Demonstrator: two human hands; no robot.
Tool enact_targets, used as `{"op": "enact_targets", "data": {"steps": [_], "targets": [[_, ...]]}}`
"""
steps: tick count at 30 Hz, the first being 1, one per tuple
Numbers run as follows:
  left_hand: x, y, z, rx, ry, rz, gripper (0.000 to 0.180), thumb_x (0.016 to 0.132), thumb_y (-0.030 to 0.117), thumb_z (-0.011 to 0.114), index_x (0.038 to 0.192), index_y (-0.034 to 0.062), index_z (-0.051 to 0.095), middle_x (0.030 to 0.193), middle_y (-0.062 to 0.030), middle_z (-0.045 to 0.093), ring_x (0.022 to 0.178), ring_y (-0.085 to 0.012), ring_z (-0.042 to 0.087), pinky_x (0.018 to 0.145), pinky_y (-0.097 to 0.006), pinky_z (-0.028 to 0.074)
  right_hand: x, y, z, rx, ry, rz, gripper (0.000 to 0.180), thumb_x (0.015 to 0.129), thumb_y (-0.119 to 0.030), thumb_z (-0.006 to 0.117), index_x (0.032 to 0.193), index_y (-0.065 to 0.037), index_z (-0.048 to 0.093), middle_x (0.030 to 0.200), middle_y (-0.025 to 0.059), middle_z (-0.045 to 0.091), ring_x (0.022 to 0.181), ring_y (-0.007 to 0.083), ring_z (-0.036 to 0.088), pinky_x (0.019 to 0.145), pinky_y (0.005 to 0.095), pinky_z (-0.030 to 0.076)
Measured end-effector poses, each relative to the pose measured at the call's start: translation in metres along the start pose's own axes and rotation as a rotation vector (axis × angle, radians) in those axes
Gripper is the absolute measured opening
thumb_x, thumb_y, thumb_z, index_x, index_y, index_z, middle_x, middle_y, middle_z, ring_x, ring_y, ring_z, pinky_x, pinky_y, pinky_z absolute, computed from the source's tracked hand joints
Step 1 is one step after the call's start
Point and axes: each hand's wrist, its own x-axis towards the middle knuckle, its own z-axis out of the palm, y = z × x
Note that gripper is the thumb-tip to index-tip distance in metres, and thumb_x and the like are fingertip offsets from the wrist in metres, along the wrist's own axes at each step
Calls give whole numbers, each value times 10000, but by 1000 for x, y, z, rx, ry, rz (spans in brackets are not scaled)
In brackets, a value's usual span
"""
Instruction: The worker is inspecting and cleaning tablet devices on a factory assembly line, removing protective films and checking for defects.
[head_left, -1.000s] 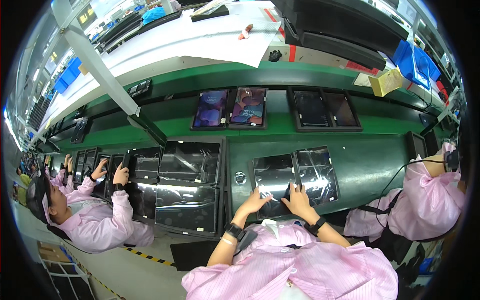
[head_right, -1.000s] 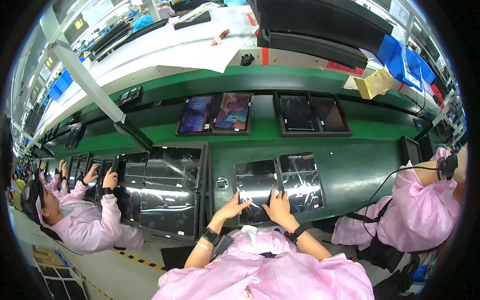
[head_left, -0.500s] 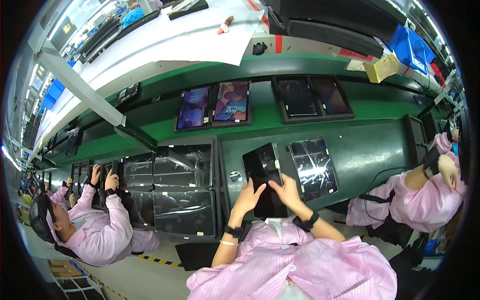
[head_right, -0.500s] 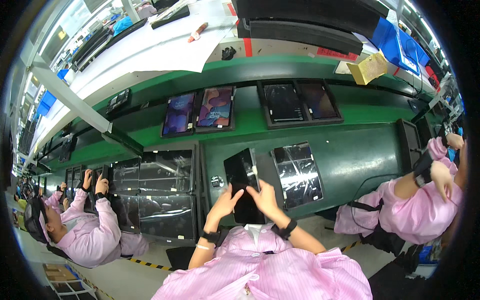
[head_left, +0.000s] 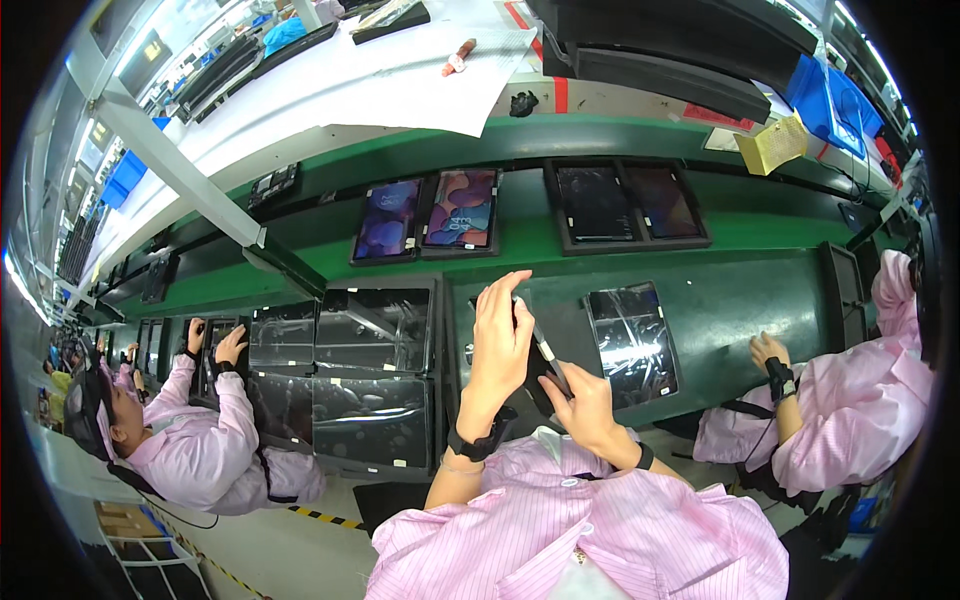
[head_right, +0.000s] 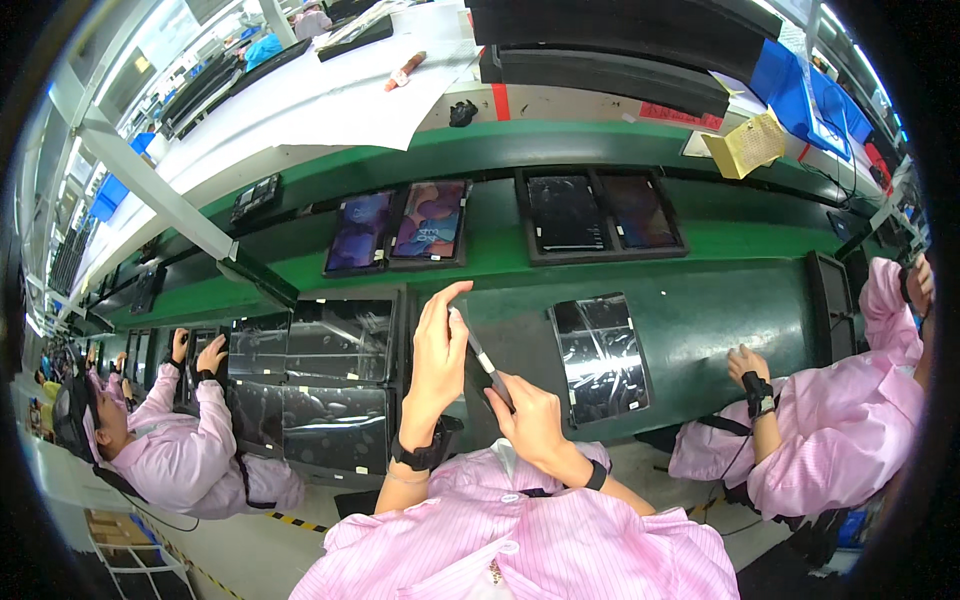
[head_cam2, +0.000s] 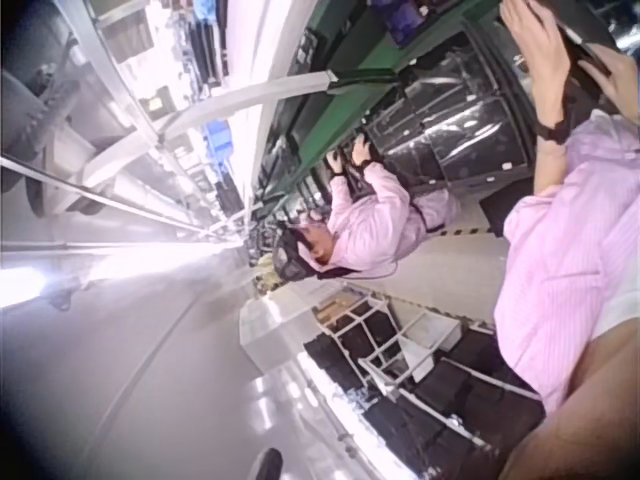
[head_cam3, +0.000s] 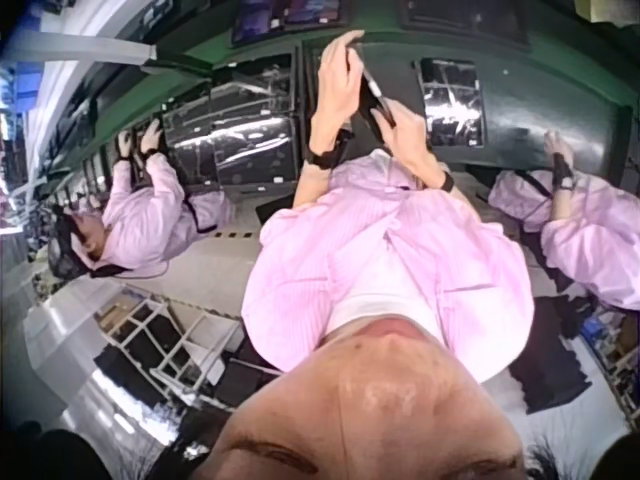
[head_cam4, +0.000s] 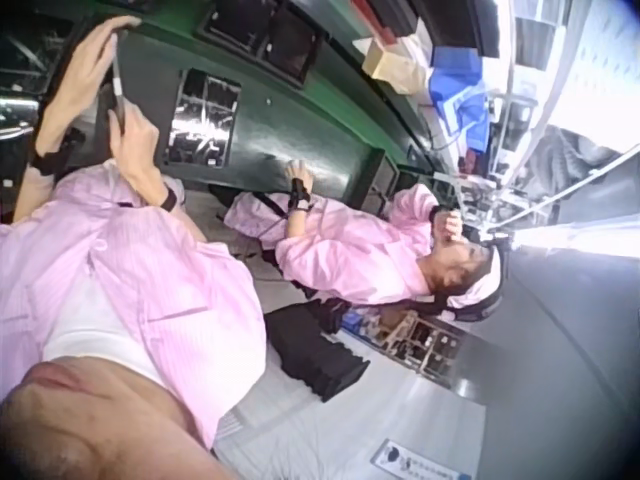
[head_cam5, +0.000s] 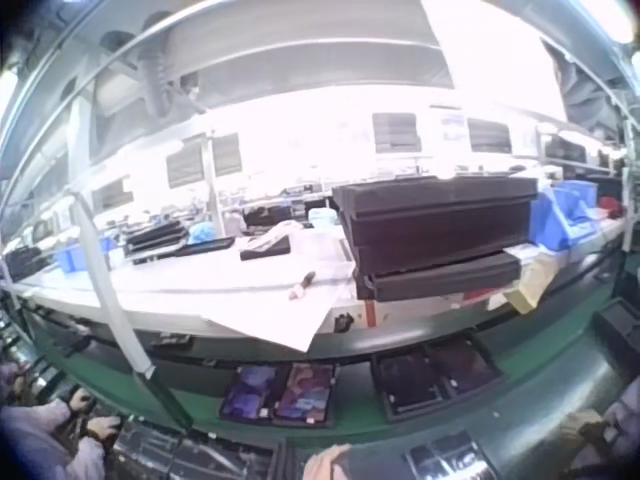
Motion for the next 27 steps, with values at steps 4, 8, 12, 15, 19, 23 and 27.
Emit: {"op": "enact_targets", "data": {"steps": [4,8,12,15,19,23,27], "targets": [[3,7,-27,-114,-155,-78,317,893,149,452,1171,5,502,1103,-152,583,1048,-262,541,920,-324,384,13,10,-27,59,-164,-28,223,763,-135,680,918,6,603,661,135,573,547,220,572,508,307,435],[3,6,-71,-166,-203,-57,419,882,242,507,1230,13,468,1142,-152,570,1073,-227,532,914,-335,396,39,5,-80,288,-265,-43,211,762,-129,694,806,39,575,594,45,517,537,81,441,485,272,380],[-31,13,-91,-903,-217,-165,645,894,289,500,1404,30,204,1292,-125,437,1090,-193,492,909,-325,398,40,4,-92,733,-204,262,195,758,-87,698,920,-11,620,791,-13,607,702,48,530,653,195,429],[-55,26,-74,-799,-214,-262,718,883,361,496,1392,-25,168,1268,-155,466,1092,-230,519,884,-344,441,41,-2,-89,772,-169,218,189,751,-81,698,910,-10,625,792,-14,609,711,50,531,648,199,430],[-37,36,-114,-1101,-277,-277,499,871,187,507,1310,-17,382,1154,-141,560,1030,-182,556,869,-272,429,43,-14,-107,507,-395,15,250,722,-75,718,926,29,620,753,19,630,668,60,556,625,202,444],[-19,76,-123,-235,-787,58,492,838,256,568,1235,-13,460,887,-177,619,688,-231,612,635,-314,472,55,-25,-125,235,-543,-434,258,687,-78,750,863,35,600,712,97,666,635,180,662,580,242,487],[-43,85,-86,-310,-540,-97,290,848,218,571,934,-59,552,635,-128,531,550,-190,485,555,-306,399,65,-20,-130,143,-376,-451,327,642,-114,777,905,-5,614,760,91,661,704,207,649,648,282,491]]}}
